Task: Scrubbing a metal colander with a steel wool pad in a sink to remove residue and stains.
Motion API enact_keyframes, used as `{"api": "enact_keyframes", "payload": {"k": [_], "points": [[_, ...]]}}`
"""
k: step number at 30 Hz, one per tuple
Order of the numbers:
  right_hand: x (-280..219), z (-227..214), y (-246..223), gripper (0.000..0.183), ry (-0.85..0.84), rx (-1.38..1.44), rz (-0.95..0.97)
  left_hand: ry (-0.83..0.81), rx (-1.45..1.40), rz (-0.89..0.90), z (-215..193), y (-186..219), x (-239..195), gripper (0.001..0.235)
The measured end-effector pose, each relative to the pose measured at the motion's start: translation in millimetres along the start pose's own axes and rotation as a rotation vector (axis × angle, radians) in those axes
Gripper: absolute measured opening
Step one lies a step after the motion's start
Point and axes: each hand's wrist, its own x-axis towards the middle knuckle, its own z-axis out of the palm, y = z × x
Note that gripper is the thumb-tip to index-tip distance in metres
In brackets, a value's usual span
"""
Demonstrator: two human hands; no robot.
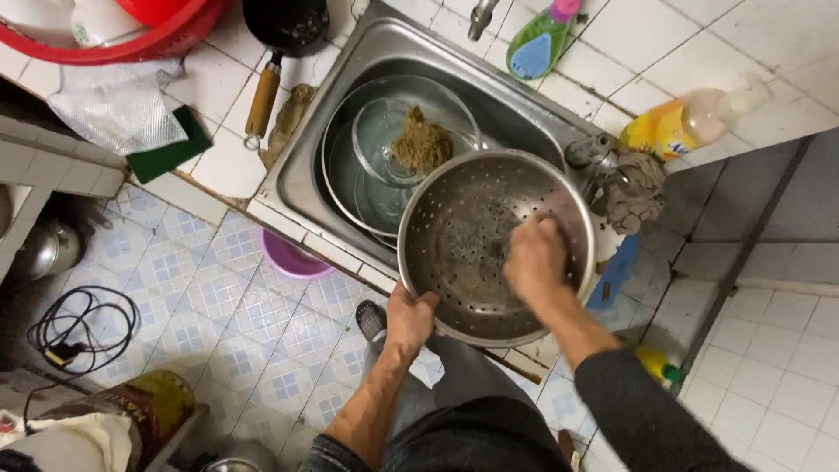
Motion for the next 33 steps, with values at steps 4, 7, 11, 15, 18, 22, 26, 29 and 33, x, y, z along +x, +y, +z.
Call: {"api": "enact_keyframes", "payload": {"k": [4,7,11,15,18,22,26,29,33], "points": [[-5,55,-8,0.014,0.219,0.143,-0.265,0.001,0.012,0.017,2,10,-4,0.039],[8,-45,-24,0.013,-0.074,0.149,0.208,-0.018,0.011,-0.003,3,15,-12,0.042],[-13,-13,-27,0.018,0.01,0.178,-0.18,-0.01,0.025,-0.011,2,4,-3,0.041],[-4,-28,-22,0.037,-0.096,-0.14,0.075,-0.015,-0.02,-0.029,3,6,-9,0.042],[-21,6,-58,0.021,-0.031,0.111,-0.128,-0.013,-0.027,0.004,2,-9,8,0.04],[-44,-36,-88,0.038,0.274,0.577,-0.239,-0.007,-0.047,0.057,2,-60,36,0.036],[-47,-89,-47,0.038,0.473,0.737,-0.102,-0.009,-0.121,0.076,4,-51,19,0.034],[-59,-119,-9,0.046,0.658,0.865,0.095,-0.003,-0.194,0.11,5,-75,33,0.034],[-69,-122,36,0.046,0.764,0.698,0.2,-0.034,-0.321,0.155,7,-100,52,0.034]]}}
